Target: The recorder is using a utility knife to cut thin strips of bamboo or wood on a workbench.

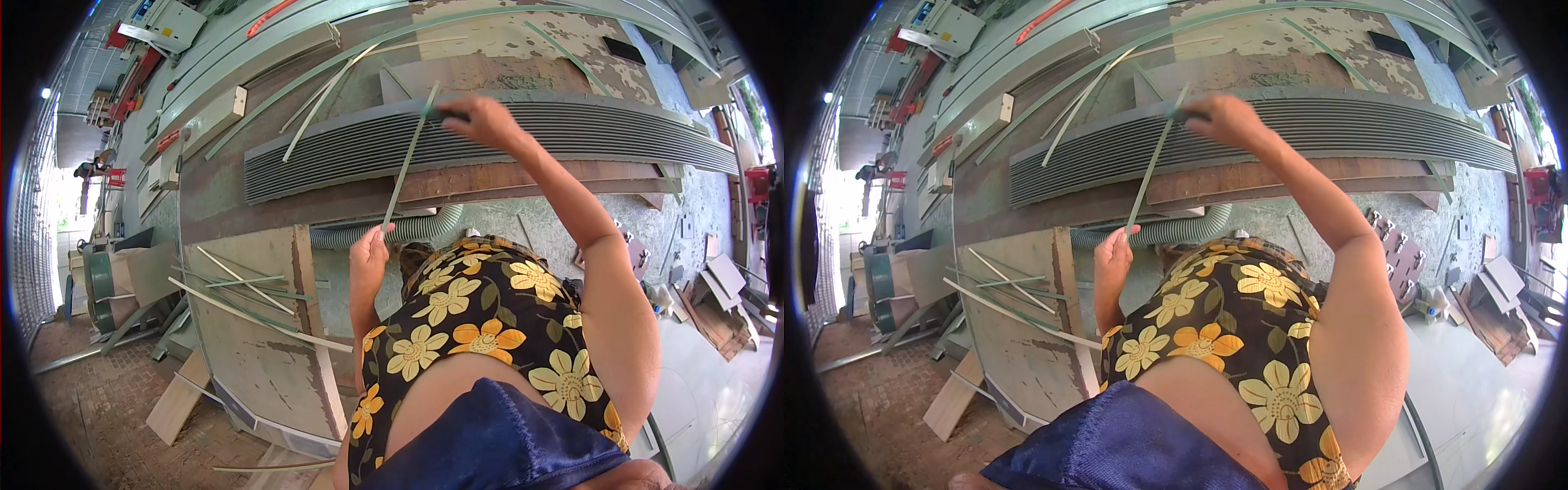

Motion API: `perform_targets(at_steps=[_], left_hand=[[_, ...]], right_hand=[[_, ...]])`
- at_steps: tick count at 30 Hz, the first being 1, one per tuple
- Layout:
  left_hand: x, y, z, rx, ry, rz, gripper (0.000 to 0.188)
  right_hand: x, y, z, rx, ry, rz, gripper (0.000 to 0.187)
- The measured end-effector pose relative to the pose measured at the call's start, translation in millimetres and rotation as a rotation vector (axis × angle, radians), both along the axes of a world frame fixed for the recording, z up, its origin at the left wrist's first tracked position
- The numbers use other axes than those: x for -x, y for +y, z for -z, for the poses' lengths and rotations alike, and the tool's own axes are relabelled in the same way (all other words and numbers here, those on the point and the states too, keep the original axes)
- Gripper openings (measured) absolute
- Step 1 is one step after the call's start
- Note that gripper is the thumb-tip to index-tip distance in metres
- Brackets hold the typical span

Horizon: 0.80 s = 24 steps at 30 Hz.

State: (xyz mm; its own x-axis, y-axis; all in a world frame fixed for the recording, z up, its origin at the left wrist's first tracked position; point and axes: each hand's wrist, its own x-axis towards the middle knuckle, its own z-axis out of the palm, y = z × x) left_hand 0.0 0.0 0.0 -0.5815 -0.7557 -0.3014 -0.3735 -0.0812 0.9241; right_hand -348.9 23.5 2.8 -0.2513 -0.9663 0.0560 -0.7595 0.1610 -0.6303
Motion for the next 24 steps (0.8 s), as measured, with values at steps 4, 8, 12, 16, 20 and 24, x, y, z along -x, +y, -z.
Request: perform_targets(at_steps=[4,8,12,16,20,24], left_hand=[[-3.1,-7.9,-0.8,0.07,0.005,0.014,0.032],[-6.7,-6.7,-27.5,0.222,-0.097,0.037,0.026],[-12.9,-11.8,-52.4,0.367,-0.018,0.074,0.021],[-13.6,-21.0,-77.7,0.46,-0.001,0.101,0.018],[-24.5,-28.9,-95.2,0.396,0.026,0.103,0.016],[-30.0,-40.0,-94.4,0.408,0.1,0.082,0.015]], right_hand=[[0.5,-7.4,13.8,-0.01,0.081,-0.031,0.04],[50.0,-6.1,12.5,-0.032,0.228,0.311,0.041],[-16.9,9.3,-35.4,0.038,0.13,-0.105,0.044],[-41.8,16.6,-40.7,-0.041,0.153,-0.376,0.03],[-41.0,21.1,-60.9,-0.088,-0.275,-0.41,0.032],[-48.7,31.6,-82.2,-0.235,-0.587,-0.562,0.029]])
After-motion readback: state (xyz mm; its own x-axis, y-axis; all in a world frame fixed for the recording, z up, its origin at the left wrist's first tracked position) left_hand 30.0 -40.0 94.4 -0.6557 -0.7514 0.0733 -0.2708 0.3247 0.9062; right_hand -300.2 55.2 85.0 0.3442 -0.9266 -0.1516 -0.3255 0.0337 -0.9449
